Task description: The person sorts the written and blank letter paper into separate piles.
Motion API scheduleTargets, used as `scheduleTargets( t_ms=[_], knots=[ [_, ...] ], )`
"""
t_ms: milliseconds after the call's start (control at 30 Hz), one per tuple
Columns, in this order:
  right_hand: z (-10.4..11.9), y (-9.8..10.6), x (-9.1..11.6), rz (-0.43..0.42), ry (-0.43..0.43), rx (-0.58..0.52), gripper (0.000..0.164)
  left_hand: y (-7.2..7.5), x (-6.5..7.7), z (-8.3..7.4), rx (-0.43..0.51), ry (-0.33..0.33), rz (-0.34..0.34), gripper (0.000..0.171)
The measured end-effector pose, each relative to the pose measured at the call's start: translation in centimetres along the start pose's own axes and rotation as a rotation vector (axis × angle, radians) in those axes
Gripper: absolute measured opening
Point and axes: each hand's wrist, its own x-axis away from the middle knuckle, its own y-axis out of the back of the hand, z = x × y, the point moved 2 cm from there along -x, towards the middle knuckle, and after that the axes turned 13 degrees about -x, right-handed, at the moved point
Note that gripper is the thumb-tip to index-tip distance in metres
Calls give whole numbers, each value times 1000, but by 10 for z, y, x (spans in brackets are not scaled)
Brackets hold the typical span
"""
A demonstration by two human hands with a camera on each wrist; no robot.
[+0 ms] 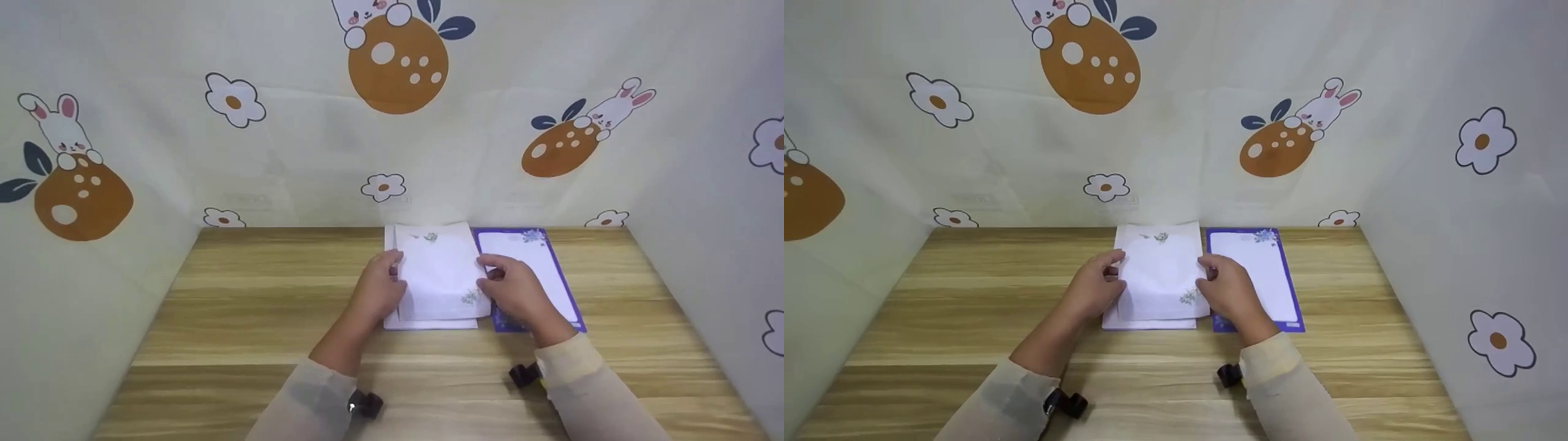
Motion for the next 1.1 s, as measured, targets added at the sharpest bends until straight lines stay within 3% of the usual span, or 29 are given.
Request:
scheduleTargets(
  t_ms=[200,533,767,933,1100],
  knots=[
    [-13,31,9,-41,2,21,53,-21,0,-20,75,-40,21,63],
    [-36,84,28,-101,-76,3,54,-62,1,-52,69,-123,92,64],
    [-56,117,37,-133,-123,1,56,-91,4,-75,102,-143,144,64],
    [-70,131,36,-156,-138,6,55,-107,3,-86,106,-105,183,61],
    [-83,132,31,-141,-150,12,53,-113,5,-87,122,-30,240,59]
  ],
)
